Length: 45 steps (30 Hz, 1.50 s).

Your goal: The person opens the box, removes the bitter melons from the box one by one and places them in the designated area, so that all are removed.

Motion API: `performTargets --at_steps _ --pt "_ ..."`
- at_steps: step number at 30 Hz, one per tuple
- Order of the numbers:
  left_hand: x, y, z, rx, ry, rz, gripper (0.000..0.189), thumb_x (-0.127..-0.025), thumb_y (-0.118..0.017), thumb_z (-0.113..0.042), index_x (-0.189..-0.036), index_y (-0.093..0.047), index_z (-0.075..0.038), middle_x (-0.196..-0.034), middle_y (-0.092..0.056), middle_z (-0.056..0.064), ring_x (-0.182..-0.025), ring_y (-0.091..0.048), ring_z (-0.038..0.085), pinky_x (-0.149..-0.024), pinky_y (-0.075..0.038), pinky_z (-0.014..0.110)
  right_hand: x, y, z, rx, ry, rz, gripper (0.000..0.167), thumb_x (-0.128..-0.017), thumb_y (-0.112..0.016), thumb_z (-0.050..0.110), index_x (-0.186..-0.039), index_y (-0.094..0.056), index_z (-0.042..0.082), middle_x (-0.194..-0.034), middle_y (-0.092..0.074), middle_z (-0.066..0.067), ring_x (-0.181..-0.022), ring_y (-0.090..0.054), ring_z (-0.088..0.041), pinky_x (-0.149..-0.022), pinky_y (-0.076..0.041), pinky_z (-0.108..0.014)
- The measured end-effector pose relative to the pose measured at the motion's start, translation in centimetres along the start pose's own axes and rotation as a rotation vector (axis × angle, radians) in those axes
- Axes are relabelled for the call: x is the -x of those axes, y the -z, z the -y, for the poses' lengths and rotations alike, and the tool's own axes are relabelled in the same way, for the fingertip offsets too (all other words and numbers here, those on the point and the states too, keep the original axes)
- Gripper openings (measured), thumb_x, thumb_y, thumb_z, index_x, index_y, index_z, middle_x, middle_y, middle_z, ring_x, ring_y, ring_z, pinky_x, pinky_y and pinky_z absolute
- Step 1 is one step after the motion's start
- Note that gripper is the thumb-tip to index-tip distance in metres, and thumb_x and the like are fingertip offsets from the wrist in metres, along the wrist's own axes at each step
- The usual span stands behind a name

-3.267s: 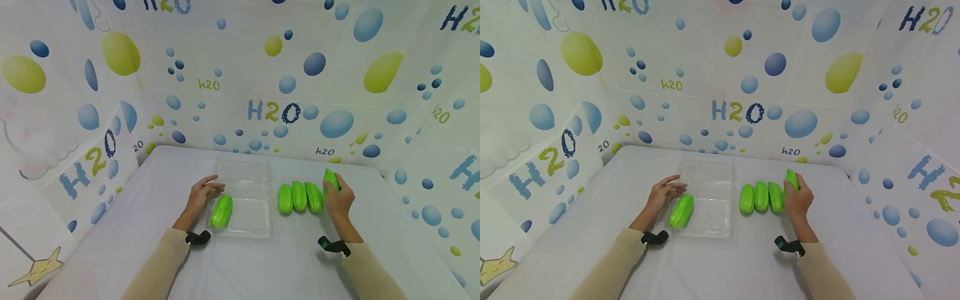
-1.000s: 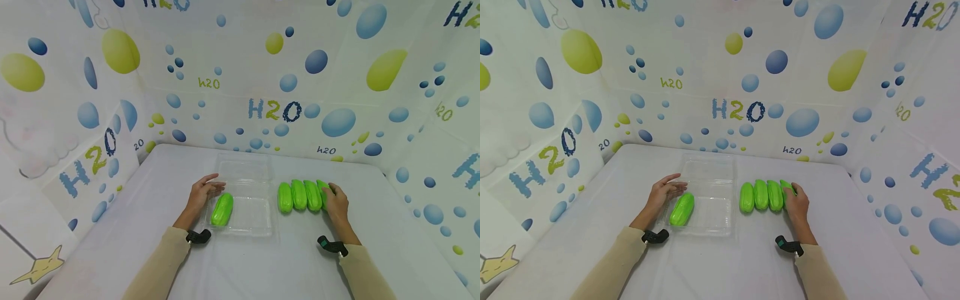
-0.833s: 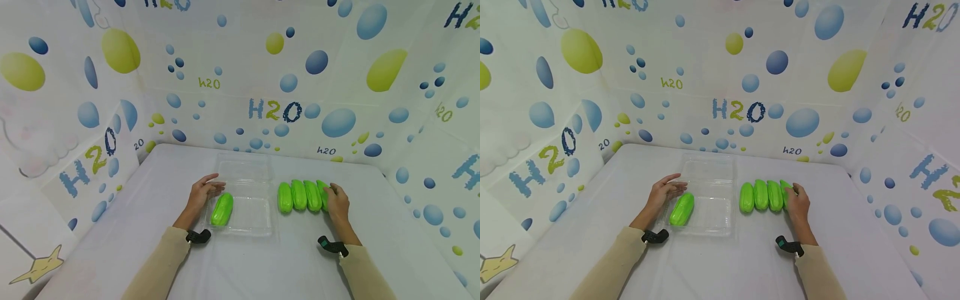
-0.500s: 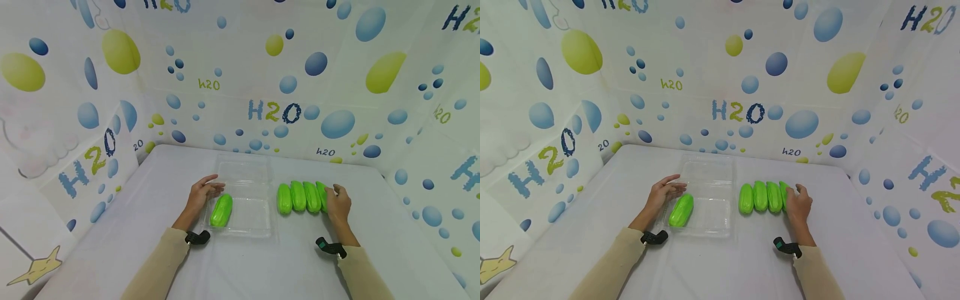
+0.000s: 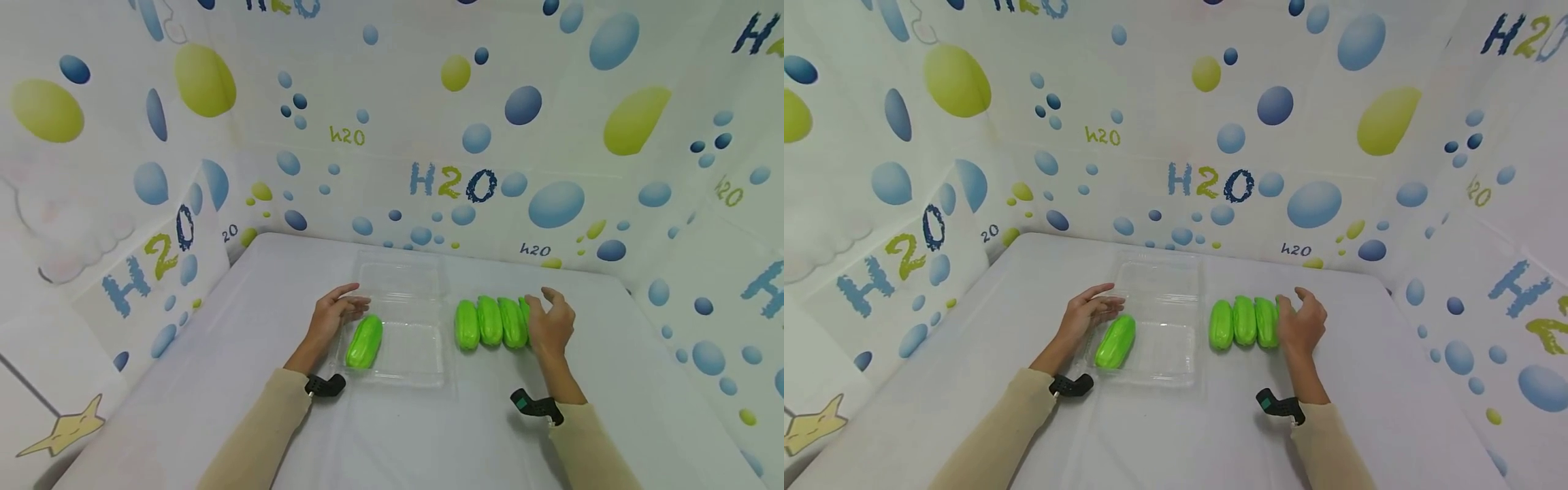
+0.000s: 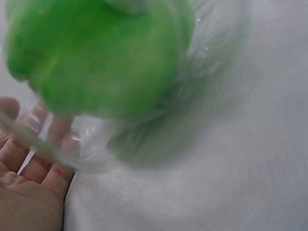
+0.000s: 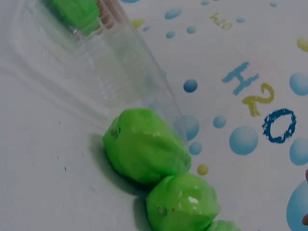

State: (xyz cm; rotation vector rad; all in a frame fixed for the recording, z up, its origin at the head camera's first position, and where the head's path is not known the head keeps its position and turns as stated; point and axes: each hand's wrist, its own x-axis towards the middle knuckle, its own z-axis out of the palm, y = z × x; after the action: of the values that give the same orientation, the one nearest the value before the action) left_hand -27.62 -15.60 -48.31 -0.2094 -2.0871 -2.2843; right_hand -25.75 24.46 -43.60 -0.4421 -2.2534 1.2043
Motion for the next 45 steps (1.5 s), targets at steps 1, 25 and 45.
performTargets --at_steps 1,25,45 --pt "0.0 0.0 0.0 -0.001 0.002 0.001 0.044 -0.102 -0.042 -0.002 -0.145 -0.047 0.005 -0.124 -0.068 0.027 -0.114 -0.068 0.037 -0.096 -0.056 0.040 0.2 0.0 0.4 -0.010 0.001 0.003 0.051 -0.096 -0.057 0.028 -0.137 -0.057 -0.003 -0.144 -0.056 -0.022 -0.142 -0.039 -0.042 -0.118 -0.025 -0.059" --pt "0.2 0.1 0.4 0.027 0.004 0.013 0.045 -0.102 -0.041 -0.001 -0.146 -0.046 0.005 -0.126 -0.066 0.029 -0.116 -0.065 0.043 -0.098 -0.055 0.044 5.2 -4.4 8.8 -0.044 0.153 0.381 0.044 -0.095 -0.063 0.029 -0.131 -0.061 0.004 -0.135 -0.060 -0.014 -0.134 -0.045 -0.034 -0.112 -0.035 -0.055" --pt "0.0 0.2 0.0 0.013 0.006 0.016 0.045 -0.102 -0.041 0.000 -0.146 -0.046 0.006 -0.126 -0.065 0.030 -0.117 -0.063 0.045 -0.099 -0.054 0.046 10.8 -9.4 12.8 0.036 0.308 0.664 0.050 -0.094 -0.065 0.035 -0.135 -0.059 0.007 -0.133 -0.063 -0.018 -0.124 -0.057 -0.041 -0.096 -0.051 -0.059"
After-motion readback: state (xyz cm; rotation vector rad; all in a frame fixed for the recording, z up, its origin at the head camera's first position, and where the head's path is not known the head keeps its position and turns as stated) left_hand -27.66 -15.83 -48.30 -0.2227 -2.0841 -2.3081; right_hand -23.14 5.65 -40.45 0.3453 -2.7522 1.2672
